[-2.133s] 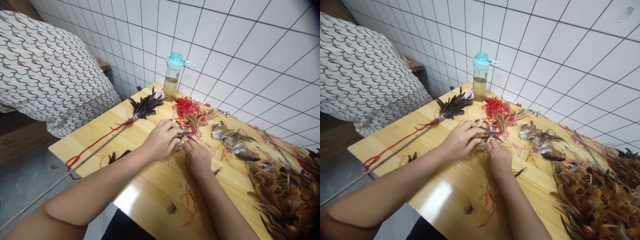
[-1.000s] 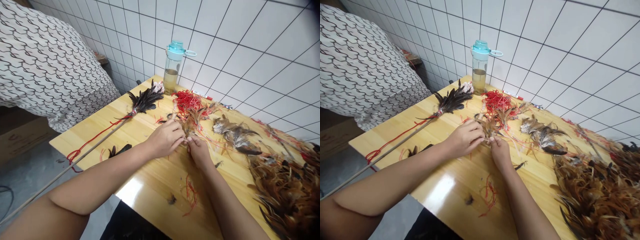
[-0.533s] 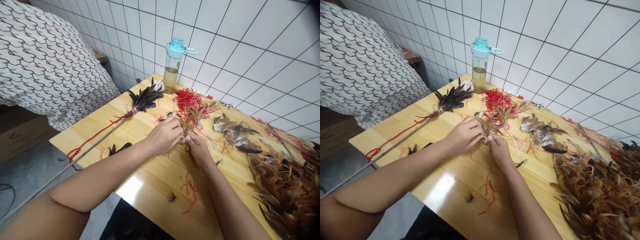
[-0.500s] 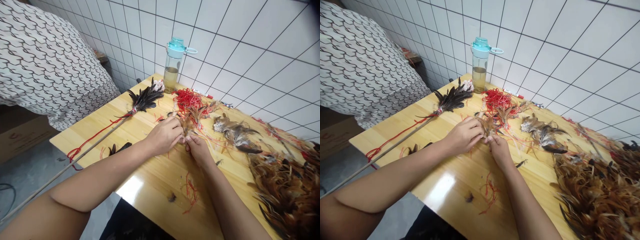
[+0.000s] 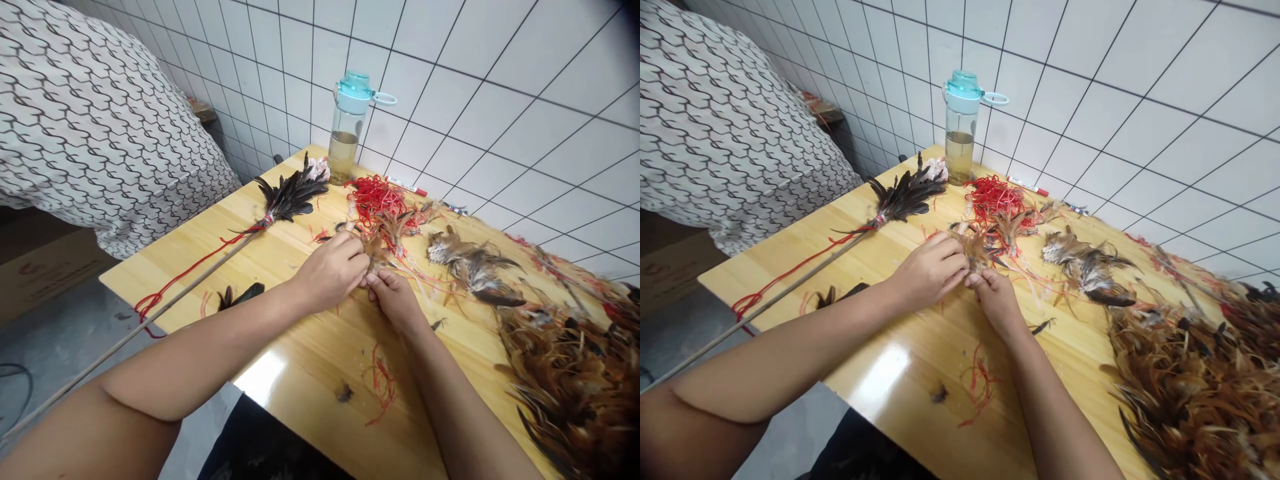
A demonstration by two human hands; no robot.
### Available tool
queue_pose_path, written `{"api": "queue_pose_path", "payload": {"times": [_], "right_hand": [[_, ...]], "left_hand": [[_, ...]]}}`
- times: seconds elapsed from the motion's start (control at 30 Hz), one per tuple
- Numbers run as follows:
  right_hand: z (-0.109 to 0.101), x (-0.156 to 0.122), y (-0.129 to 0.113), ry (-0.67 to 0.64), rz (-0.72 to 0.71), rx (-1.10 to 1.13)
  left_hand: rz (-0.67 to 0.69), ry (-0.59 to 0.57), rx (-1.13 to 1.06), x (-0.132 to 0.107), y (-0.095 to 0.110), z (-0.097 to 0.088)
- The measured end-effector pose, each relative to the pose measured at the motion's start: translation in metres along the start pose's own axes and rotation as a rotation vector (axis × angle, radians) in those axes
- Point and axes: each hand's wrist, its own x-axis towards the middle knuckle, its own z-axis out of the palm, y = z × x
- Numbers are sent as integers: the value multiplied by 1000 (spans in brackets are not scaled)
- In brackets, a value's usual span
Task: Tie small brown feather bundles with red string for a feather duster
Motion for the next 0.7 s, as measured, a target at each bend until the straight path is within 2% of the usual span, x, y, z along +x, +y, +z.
{"api": "queue_pose_path", "payload": {"times": [0.2, 0.33, 0.43, 0.57, 0.7], "right_hand": [[2, 0, 1, -1, 17, 66], [3, -1, -2, 37, 101, 341], [3, -1, -4, 2, 145, 570], [0, 0, -5, -17, 150, 690], [-3, 2, -2, 46, 114, 618]], "left_hand": [[-15, 30, -55, -1, 1, 0], [-116, 163, -137, -2, -2, -3], [-207, 244, -158, -2, -7, -6], [-247, 210, -277, -2, -8, -4], [-254, 176, -344, 0, -5, -2]]}}
